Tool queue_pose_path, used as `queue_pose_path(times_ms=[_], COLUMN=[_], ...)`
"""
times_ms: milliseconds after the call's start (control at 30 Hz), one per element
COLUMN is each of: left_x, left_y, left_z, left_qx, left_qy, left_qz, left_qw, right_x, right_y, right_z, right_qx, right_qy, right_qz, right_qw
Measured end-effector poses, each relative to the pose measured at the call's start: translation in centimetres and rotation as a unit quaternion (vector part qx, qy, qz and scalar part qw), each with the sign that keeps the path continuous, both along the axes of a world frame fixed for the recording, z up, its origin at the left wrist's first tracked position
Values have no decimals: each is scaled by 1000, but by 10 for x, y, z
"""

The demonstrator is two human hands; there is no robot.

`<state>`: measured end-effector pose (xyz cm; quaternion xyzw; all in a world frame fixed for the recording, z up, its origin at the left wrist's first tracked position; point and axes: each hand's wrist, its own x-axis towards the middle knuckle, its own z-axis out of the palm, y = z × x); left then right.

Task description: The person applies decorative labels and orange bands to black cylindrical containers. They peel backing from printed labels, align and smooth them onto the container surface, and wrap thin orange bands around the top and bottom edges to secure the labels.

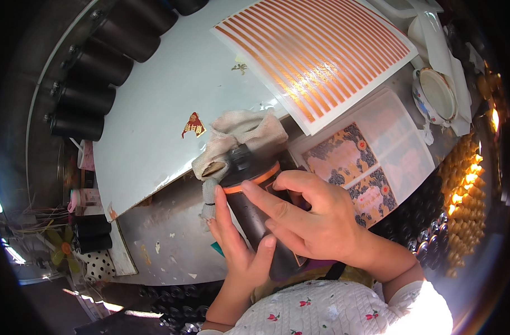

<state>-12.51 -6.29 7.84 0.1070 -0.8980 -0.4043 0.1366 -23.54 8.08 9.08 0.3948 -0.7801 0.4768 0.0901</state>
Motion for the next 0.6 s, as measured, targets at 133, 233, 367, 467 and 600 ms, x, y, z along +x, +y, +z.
queue_pose_path(times_ms=[133, 233, 367, 467, 600], left_x=[1, -5, -3, -5, -6], left_y=[-3, -4, -7, -6, -5], left_z=[-10, -11, -10, -8, -8], left_qx=[-18, -44, -68, -57, -49], left_qy=[48, 73, 49, 50, 58], left_qz=[4, -4, -25, -26, -22], left_qw=[999, 996, 996, 997, 997], right_x=[-2, -3, 0, 3, 3], right_y=[-2, -5, 0, 5, 5], right_z=[3, -1, 0, -5, -9], right_qx=[8, -13, -5, -19, -25], right_qy=[20, 41, 6, -14, 8], right_qz=[6, 2, -10, -16, -18], right_qw=[1000, 999, 1000, 1000, 999])
